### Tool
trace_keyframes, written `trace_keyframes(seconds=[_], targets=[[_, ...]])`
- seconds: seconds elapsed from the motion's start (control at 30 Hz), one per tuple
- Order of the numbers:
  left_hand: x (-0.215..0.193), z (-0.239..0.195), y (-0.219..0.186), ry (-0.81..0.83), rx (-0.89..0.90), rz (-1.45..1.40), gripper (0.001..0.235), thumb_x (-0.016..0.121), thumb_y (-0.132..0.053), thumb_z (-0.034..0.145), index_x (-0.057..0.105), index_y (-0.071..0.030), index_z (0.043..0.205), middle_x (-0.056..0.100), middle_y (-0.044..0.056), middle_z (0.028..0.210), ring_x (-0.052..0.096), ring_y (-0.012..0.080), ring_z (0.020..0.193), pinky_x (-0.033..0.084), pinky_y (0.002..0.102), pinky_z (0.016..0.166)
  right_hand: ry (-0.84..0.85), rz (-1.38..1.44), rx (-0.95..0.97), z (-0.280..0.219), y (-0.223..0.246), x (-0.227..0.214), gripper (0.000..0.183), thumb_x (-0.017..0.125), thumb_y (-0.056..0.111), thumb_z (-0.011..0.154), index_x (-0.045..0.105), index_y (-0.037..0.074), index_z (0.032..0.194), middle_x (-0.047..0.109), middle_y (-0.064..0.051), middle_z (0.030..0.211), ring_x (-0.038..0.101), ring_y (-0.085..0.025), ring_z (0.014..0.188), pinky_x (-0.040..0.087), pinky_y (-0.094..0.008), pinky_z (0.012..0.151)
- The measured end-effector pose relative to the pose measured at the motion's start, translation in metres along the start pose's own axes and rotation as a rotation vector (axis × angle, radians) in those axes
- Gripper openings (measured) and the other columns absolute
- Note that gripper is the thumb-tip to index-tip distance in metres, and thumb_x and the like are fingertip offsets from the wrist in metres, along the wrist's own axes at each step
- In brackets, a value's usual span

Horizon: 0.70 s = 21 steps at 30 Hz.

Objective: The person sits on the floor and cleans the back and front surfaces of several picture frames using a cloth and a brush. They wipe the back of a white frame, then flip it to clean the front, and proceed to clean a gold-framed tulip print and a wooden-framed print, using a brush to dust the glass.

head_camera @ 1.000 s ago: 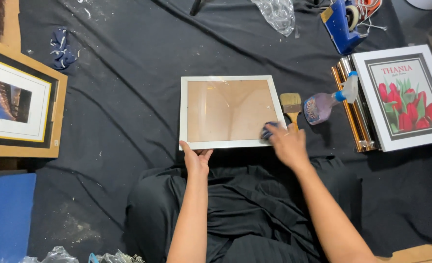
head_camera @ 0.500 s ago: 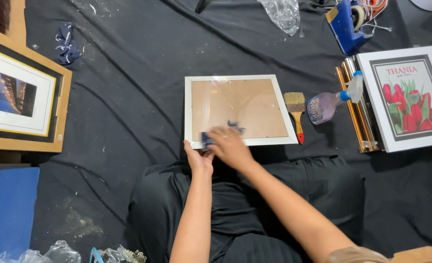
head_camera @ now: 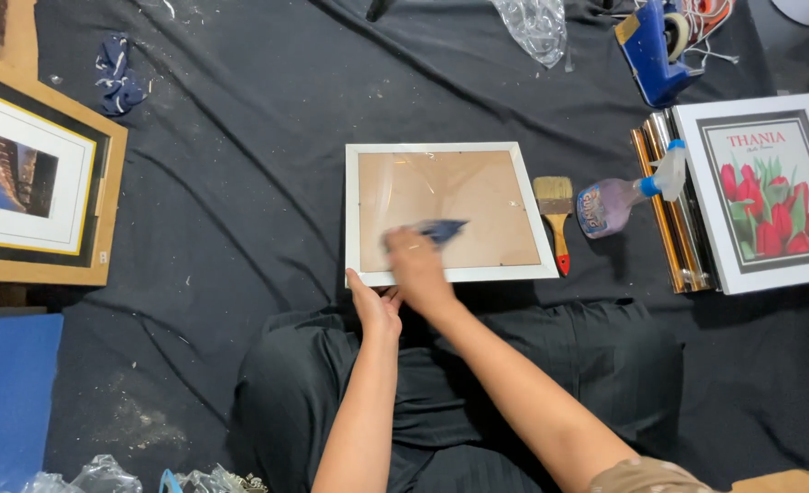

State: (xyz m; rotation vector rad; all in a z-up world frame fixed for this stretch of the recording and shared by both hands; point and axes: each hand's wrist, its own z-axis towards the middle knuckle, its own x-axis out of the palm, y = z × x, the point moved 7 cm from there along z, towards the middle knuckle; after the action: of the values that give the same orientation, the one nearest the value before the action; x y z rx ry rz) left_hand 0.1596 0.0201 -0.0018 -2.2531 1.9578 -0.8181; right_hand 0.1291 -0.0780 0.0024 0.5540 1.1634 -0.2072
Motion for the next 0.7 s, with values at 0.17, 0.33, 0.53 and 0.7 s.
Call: trace_keyframes(seconds=[0.17, 0.33, 0.53, 0.7], targets=[[-0.005, -0.006, -0.002, -0.011, -0.012, -0.014, 0.093, 0.048, -0.073, 0.095, 0.012, -0.020, 0.163, 0.022, 0.022, 0.155, 0.041, 0.0489, 0.138, 0.045, 0.058, 0.111, 0.151, 0.244, -0.128, 0.000, -0.025, -0.019, 0.051, 0.062, 0.018, 0.095, 0.056, 0.019, 0.145, 0.062, -0.010, 0.142, 0.056, -0.033, 0.133, 0.038, -0.048, 0.113], [0.004, -0.031, -0.010, -0.037, -0.037, -0.047, 0.095, 0.052, -0.069, 0.094, 0.010, -0.020, 0.164, 0.013, 0.020, 0.162, 0.038, 0.0503, 0.141, 0.045, 0.059, 0.112, 0.163, -0.004, 0.059, -0.004, -0.150, -0.065, 0.051, 0.053, 0.000, 0.086, 0.068, 0.019, 0.131, 0.073, -0.006, 0.118, 0.065, -0.029, 0.116, 0.044, -0.044, 0.106], [0.012, -0.040, -0.011, -0.050, -0.065, -0.026, 0.096, 0.052, -0.068, 0.094, 0.009, -0.017, 0.164, 0.011, 0.019, 0.164, 0.041, 0.0485, 0.140, 0.043, 0.057, 0.114, 0.080, -0.258, 0.459, 0.029, -0.112, -0.027, 0.028, 0.057, 0.008, 0.097, 0.066, 0.008, 0.124, 0.072, -0.020, 0.101, 0.072, -0.037, 0.098, 0.056, -0.049, 0.083], [0.010, -0.038, -0.013, -0.051, -0.020, -0.019, 0.088, 0.048, -0.065, 0.098, 0.014, -0.015, 0.162, 0.021, 0.018, 0.161, 0.044, 0.0483, 0.137, 0.044, 0.059, 0.113, 0.276, 0.187, -0.109, 0.037, 0.008, 0.008, 0.054, 0.065, 0.027, 0.096, 0.052, 0.032, 0.149, 0.057, -0.007, 0.150, 0.048, -0.037, 0.141, 0.040, -0.066, 0.108]])
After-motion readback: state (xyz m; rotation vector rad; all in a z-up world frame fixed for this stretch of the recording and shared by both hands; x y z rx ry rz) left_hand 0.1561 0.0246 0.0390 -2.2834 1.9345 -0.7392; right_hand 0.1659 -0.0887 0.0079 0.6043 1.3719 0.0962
